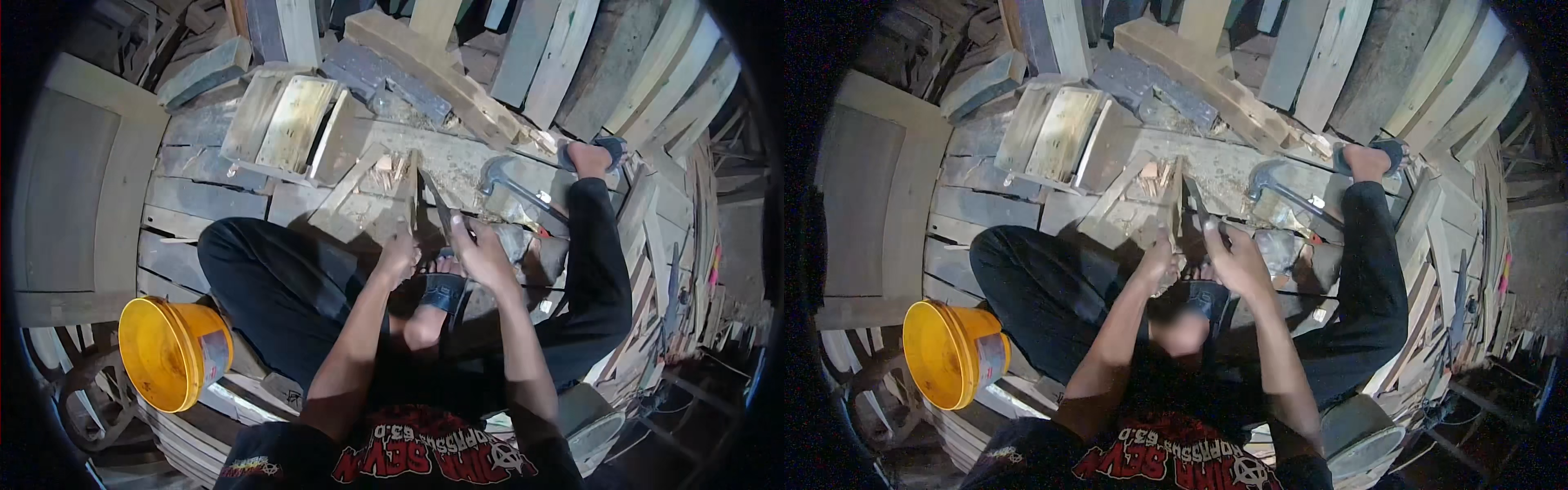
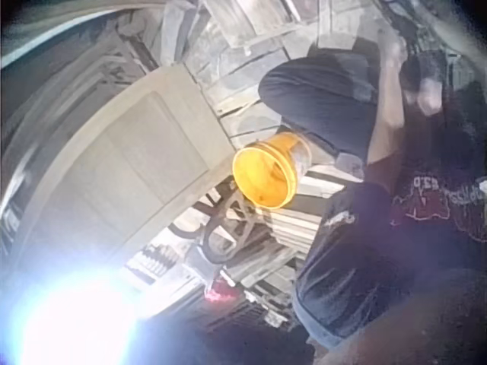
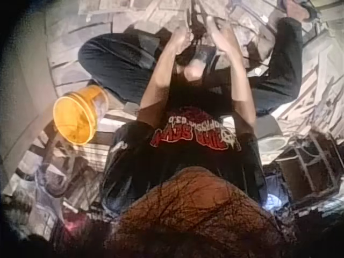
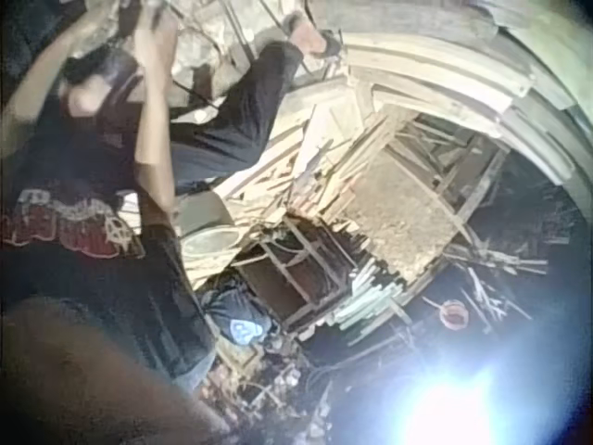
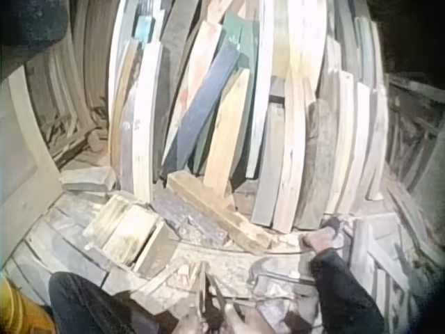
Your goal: The person carves and shapes a piece of wood using a knife, then sands the wood with sandpaper.
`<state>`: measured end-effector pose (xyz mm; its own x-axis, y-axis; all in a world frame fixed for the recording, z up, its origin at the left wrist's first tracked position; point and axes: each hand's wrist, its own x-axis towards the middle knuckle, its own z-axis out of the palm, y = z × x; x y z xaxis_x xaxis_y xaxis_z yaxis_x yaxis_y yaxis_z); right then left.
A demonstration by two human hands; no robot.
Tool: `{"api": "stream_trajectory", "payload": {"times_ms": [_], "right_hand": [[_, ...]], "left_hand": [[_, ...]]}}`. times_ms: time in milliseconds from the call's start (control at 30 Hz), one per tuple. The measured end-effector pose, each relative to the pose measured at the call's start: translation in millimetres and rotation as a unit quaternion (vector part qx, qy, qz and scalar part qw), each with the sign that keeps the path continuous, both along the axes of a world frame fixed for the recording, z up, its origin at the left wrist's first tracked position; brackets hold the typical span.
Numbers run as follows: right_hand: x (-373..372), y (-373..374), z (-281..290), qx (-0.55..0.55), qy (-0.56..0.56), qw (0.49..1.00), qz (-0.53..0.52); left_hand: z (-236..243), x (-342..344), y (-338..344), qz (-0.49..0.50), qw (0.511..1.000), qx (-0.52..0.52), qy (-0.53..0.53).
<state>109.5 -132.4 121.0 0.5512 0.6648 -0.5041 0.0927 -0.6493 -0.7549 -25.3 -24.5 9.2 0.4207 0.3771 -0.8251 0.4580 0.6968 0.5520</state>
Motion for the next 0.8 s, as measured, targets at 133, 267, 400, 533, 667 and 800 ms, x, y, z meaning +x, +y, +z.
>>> {"api": "stream_trajectory", "payload": {"times_ms": [133, 267, 400, 533, 667, 800], "right_hand": [[-8, -10, 29, -0.003, 0.114, 0.993, 0.037], [-32, -28, 10, 0.113, 0.05, 0.992, -0.02], [-47, -16, 7, 0.05, -0.02, 0.998, -0.015], [-54, 19, 24, -0.067, -0.111, 0.991, 0.04], [-35, 30, 24, -0.071, -0.058, 0.995, 0.047], [-9, 8, -2, -0.018, 0.097, 0.993, -0.063]], "left_hand": [[-7, -6, 7, 0.017, 0.999, 0.013, 0.03], [-14, 1, 6, -0.026, 0.993, 0.097, 0.059], [-22, -3, 9, -0.034, 0.995, 0.087, 0.031], [-44, -4, -1, 0.007, 0.991, 0.136, -0.014], [-23, 0, 7, 0.011, 0.997, 0.036, -0.065], [0, -2, 15, 0.057, 0.984, -0.145, -0.08]]}}
